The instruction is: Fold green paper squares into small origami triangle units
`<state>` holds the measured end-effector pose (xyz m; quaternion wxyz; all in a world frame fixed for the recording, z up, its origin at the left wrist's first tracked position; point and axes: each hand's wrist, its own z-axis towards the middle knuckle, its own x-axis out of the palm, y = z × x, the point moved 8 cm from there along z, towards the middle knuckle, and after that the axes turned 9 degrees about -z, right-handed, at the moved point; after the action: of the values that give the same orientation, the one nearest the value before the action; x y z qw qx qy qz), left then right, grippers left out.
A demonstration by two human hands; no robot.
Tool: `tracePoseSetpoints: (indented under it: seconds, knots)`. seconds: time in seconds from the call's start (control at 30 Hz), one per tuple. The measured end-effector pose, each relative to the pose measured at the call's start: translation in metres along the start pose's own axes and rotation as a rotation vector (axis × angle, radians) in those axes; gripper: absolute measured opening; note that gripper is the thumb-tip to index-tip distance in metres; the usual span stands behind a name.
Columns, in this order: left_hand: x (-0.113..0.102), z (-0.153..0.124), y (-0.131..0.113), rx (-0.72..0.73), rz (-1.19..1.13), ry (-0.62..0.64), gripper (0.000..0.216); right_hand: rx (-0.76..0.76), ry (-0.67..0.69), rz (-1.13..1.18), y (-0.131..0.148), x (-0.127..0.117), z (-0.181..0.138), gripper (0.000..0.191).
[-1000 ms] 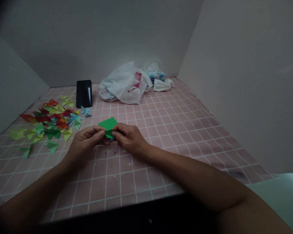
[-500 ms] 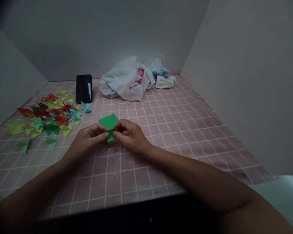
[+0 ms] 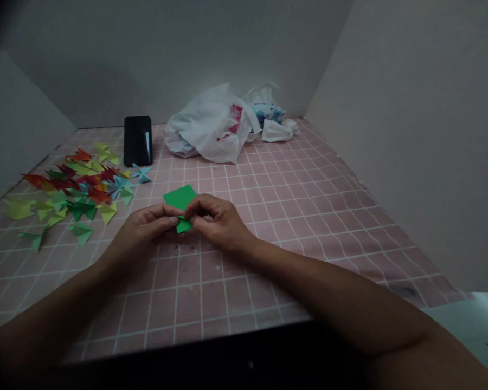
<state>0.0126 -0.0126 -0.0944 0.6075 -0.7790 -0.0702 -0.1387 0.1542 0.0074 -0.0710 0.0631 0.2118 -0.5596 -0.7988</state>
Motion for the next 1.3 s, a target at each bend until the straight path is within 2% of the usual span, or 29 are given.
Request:
tracePoseSetpoints:
  seconds: [0.2, 0.33, 0.4, 0.53, 0.8, 1.1, 1.3]
  knots:
    - [0.0, 0.001, 0.004, -0.054, -0.103, 0.022, 0.019, -0.192, -0.027, -0.126, 0.015, -0.005, 0.001, 0.011]
    - [0.0, 0.002, 0.003, -0.031, -0.055, 0.022, 0.023, -0.277, -0.034, -0.161, 0.022, -0.005, -0.001, 0.014]
    - [-0.001, 0.002, 0.001, -0.017, -0.026, 0.001, 0.025, -0.247, -0.023, -0.13, 0.019, -0.004, 0.0, 0.013]
    - [-0.004, 0.002, -0.001, 0.008, -0.006, -0.051, 0.027, -0.058, 0.019, -0.028, 0.004, -0.003, 0.004, 0.006]
    - [-0.006, 0.003, -0.003, 0.001, 0.024, -0.075, 0.028, 0.191, 0.053, 0.061, -0.013, 0.0, 0.001, 0.017]
    - [-0.001, -0.001, -0.014, 0.084, 0.166, -0.103, 0.022, 0.192, 0.093, 0.109, -0.014, 0.004, 0.001, 0.024]
    - [0.004, -0.003, -0.015, 0.08, 0.228, -0.077, 0.017, 0.163, 0.083, -0.029, -0.014, 0.003, 0.001, 0.021]
